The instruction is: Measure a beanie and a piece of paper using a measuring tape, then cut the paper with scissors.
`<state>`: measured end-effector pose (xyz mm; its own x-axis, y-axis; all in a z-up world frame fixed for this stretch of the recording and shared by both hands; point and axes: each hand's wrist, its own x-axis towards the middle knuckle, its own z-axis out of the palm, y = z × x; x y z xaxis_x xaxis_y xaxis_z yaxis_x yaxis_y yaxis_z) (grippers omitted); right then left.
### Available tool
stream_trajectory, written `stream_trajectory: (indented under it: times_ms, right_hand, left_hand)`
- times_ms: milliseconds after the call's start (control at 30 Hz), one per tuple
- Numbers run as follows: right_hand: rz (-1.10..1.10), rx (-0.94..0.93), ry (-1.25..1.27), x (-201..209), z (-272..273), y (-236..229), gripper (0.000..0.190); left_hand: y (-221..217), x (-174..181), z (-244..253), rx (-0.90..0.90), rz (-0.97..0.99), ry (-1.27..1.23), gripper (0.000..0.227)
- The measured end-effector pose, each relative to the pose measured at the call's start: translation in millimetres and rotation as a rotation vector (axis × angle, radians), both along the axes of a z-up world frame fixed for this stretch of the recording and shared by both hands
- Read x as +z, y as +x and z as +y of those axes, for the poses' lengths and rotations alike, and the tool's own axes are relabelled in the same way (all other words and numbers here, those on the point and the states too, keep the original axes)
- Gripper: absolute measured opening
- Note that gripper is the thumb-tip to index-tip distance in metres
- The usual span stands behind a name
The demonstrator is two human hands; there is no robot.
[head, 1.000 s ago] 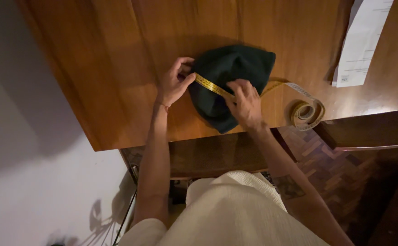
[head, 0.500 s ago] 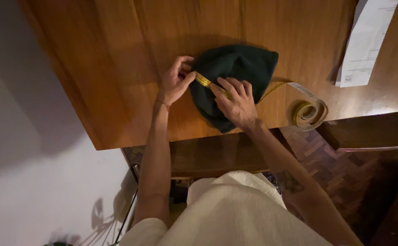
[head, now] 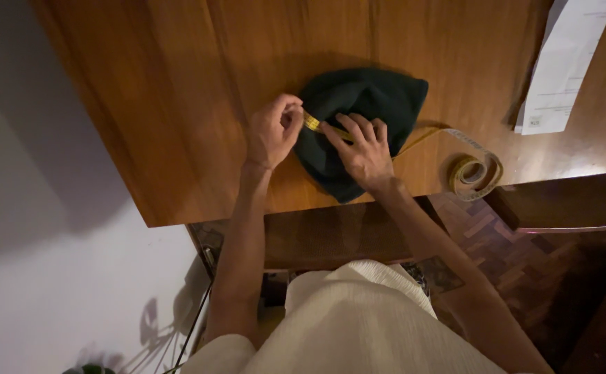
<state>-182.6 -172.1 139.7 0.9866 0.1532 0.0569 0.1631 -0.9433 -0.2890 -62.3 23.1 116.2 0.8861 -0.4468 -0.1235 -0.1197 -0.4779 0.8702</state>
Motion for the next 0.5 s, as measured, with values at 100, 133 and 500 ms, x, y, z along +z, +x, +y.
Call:
stream_trajectory:
  times_ms: [100,133,500]
  right_hand:
    - [-0.020,-0.002,0.001,-6.0,0.5,-2.6,0.051]
    - [-0.017,-0.002,0.003,-5.3,0.8,-4.0,0.051]
    - [0.110,0.038,-0.050,-5.2,-12.9,-21.9,0.055]
  left_hand:
    - [5.5,20.3,-13.2,-0.028,-0.030,0.129,0.040]
    - [1.9,17.6,-14.5,-0.029,-0.027,0.132,0.040]
    - [-9.8,-14.9,-11.8,0.017,-0.196,0.354,0.042]
